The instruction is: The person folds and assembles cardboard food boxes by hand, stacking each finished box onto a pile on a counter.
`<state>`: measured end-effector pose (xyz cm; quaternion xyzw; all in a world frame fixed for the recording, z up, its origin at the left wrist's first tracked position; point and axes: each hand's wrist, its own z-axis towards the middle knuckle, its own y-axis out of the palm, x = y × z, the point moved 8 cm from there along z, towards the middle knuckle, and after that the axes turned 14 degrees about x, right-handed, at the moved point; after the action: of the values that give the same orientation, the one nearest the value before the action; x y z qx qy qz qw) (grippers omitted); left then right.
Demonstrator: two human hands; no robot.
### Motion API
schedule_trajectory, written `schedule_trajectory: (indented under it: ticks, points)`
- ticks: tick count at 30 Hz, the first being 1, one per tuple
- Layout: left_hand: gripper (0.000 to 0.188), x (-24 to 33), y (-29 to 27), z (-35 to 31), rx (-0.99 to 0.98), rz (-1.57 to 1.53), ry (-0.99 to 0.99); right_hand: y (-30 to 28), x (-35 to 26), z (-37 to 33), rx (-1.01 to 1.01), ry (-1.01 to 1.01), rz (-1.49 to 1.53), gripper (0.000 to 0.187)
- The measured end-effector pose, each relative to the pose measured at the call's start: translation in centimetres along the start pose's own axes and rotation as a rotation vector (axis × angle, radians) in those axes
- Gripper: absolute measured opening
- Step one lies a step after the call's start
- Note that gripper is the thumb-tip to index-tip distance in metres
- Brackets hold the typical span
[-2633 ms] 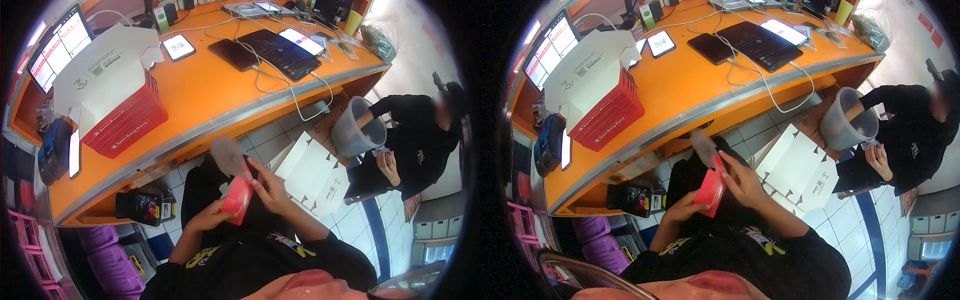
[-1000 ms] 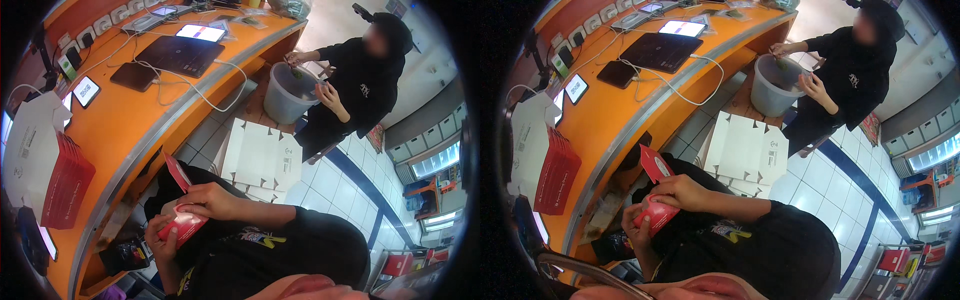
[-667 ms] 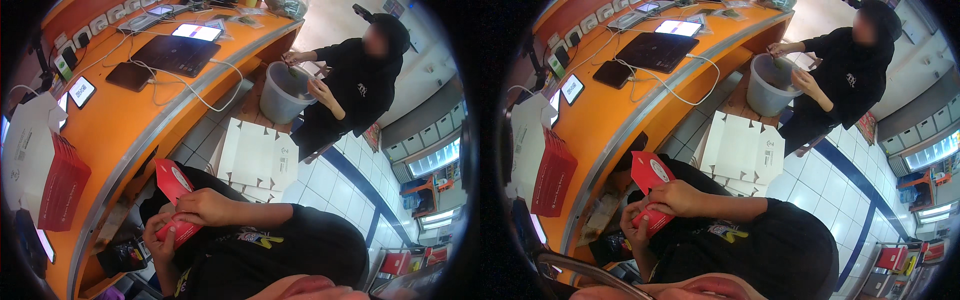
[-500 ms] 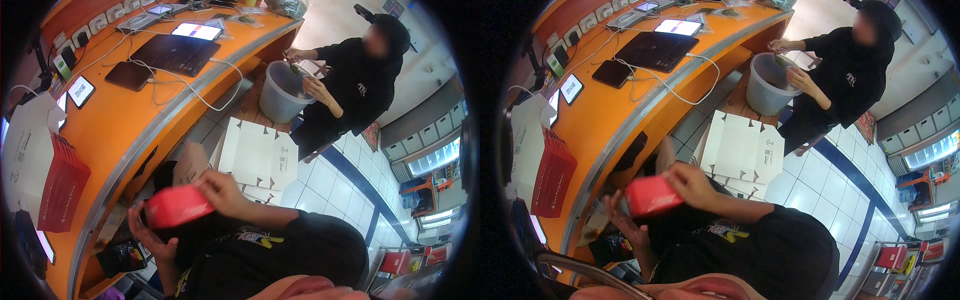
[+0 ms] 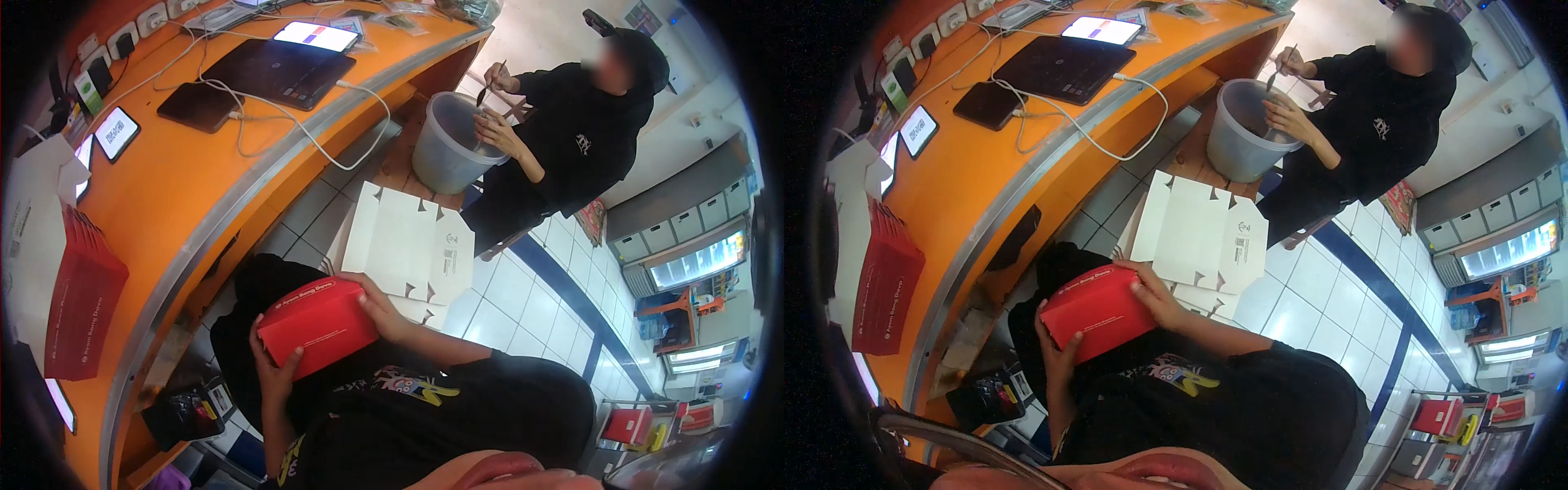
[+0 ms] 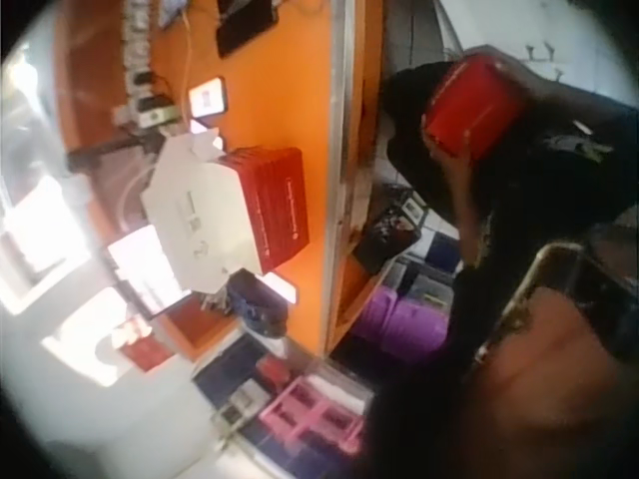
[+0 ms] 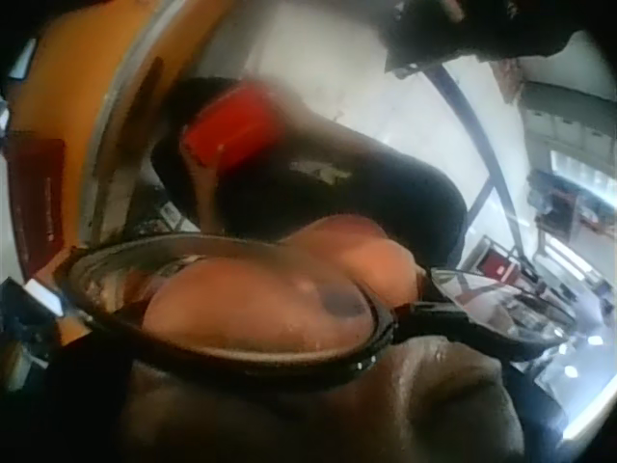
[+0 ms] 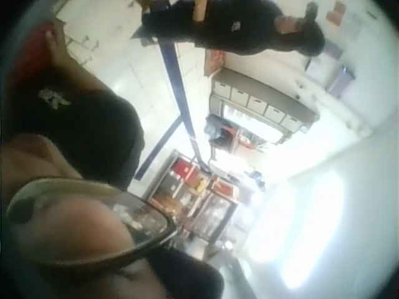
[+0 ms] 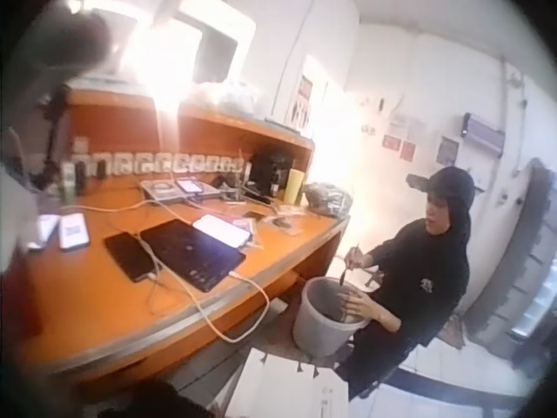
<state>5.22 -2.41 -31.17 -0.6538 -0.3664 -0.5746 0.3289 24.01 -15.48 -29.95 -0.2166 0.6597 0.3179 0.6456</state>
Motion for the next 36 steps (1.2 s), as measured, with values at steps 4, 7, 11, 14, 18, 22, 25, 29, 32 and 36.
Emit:
schedule_trajectory:
  ticks: [4, 7, 11, 14, 18, 22, 25, 29, 32, 36]
  points:
    - [0.078, 0.8, -0.8, 0.4, 0.103, 0.025, 0.047, 2.8, -1.0, -0.3, -0.073, 0.110, 0.011, 0.044]
    - [0.069, 0.7, -1.4, 0.5, 0.164, -0.019, 0.076, 3.0, 0.8, -0.6, -0.037, 0.260, 0.194, 0.040]
    - [0.053, 0.1, -1.4, 0.6, 0.129, -0.086, 0.021, 2.8, 1.8, -1.0, -0.035, 0.309, 0.155, 0.027]
    - [0.048, -0.5, -1.1, 0.3, 0.106, -0.131, -0.034, 2.9, 1.9, -1.1, -0.036, 0.343, 0.206, 0.025]
    - [0.046, -0.7, -0.5, -0.5, 0.059, -0.337, -0.142, 3.5, -0.8, -0.6, -0.086, 0.249, 0.194, 0.026]
    - [0.045, -0.3, -0.9, -1.1, 0.073, -0.348, -0.104, 3.6, -2.5, -0.4, -0.149, 0.239, 0.203, 0.027]
    - [0.043, 1.0, -0.2, -2.3, -0.010, -0.454, -0.111, 3.6, -5.1, 0.0, -0.231, 0.169, 0.038, 0.027]
    - [0.042, -0.8, -2.3, -4.1, -0.100, -1.044, -0.299, 6.2, -14.0, -0.1, -0.467, -0.142, -0.024, 0.030]
    - [0.072, -4.3, -3.8, -7.9, -0.177, -0.597, -0.751, 8.9, -19.6, -2.5, -0.714, -0.618, -0.073, 0.023]
    - [0.073, 1.7, -3.2, -10.0, -0.182, -0.485, -0.758, 13.3, -24.2, -7.4, -1.148, -0.972, -0.127, 0.024]
